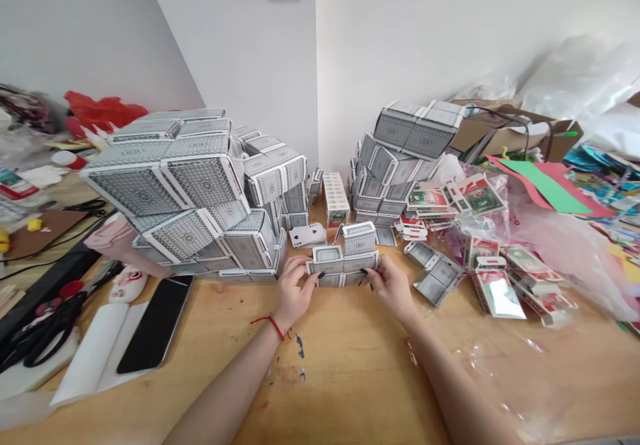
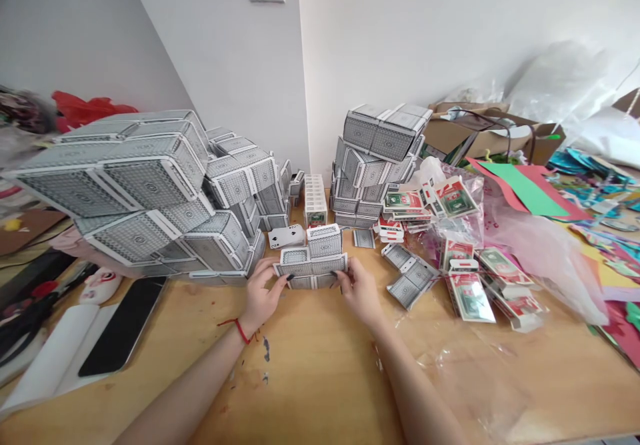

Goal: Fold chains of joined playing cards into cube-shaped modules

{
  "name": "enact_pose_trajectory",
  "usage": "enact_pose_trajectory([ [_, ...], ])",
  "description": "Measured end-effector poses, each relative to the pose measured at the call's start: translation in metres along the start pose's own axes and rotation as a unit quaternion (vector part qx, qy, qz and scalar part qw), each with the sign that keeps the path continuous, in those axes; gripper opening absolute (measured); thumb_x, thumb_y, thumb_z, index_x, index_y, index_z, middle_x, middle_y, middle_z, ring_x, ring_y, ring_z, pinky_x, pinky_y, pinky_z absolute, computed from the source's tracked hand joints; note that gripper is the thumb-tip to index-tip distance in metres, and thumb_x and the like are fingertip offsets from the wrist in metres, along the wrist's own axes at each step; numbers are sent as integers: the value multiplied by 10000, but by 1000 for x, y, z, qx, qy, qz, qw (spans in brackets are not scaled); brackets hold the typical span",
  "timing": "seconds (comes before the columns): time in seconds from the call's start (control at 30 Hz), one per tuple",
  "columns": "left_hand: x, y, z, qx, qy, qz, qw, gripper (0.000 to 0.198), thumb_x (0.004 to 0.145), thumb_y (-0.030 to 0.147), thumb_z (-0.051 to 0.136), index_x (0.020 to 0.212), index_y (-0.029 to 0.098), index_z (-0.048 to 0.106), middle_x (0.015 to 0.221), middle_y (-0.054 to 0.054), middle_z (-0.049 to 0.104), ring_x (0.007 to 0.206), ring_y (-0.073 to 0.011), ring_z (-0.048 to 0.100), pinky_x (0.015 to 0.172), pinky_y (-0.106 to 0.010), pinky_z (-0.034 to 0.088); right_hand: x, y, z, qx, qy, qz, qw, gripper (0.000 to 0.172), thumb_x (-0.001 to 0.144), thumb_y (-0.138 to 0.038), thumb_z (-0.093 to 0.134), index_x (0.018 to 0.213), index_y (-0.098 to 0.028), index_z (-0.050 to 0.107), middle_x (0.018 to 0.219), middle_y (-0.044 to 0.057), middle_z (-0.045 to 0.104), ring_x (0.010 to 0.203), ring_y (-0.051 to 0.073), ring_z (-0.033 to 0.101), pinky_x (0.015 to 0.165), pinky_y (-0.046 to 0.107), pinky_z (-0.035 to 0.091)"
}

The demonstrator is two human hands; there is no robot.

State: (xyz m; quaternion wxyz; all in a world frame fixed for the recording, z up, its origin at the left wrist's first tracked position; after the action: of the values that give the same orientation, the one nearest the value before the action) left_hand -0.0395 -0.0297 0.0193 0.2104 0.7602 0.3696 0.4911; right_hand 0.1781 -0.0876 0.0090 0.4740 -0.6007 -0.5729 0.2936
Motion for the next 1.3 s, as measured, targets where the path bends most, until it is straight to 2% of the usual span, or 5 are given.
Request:
enact_pose_trajectory([
  [0.4, 1, -3, 1, -39, -36, -25, 998, 90, 822, 240, 550, 822, 190, 624, 1170, -91, 529, 1126, -220, 502, 967, -395, 413, 4, -7, -6, -68, 14, -64, 996, 192, 848, -292, 492, 673, -213, 498, 809, 59, 508, 707, 186, 515, 585, 301, 451],
  [0.6, -5, -12, 12, -77, -108, -87, 987, 894, 638, 190, 739, 1374, 222, 231, 1304, -145, 470, 1208, -260, 471, 998, -436, 392, 5, 1, -6, -40, 4, -71, 997, 196, 856, -313, 491, 687, -212, 479, 839, 65, 518, 741, 188, 512, 642, 323, 471],
  [0.7, -4, -12, 15, -44, -113, -103, 987, 779, 617, 161, 745, 1294, 219, 365, 1197, -118, 561, 1114, -261, 546, 942, -439, 433, 4, 5, -1, -23, 29, -48, 998, 161, 846, -362, 511, 808, -205, 510, 960, 93, 514, 757, 189, 525, 638, 337, 494],
  [0.93, -5, -2, 13, -49, -56, -42, 996, 671, 646, 231, 735, 1217, 202, 385, 1202, -124, 507, 1133, -265, 514, 933, -438, 440, -7, -15, 23, -37, 95, -60, 993, 1120, 641, -494, 723, 1423, -253, -42, 1425, 163, 237, 1311, 334, 285, 1018, 566, 314],
  [1.3, -13, 6, 18, 42, -79, 74, 993, 528, 773, 166, 583, 1255, 191, 369, 1267, -132, 481, 1235, -258, 430, 1010, -480, 402, -10, -34, 46, -37, 121, -53, 991, 1197, 608, -451, 744, 1433, -187, -83, 1498, 178, 66, 1380, 344, 107, 1092, 567, 148],
])
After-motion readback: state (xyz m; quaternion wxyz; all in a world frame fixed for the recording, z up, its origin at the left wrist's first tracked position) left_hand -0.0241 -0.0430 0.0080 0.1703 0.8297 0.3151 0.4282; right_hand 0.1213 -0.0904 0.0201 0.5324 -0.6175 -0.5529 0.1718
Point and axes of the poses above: each hand's wrist, its own x-axis towards the middle knuckle, its own z-axis out of the palm, y = z × x, the point moved 1 cm from there along x, towards the middle knuckle
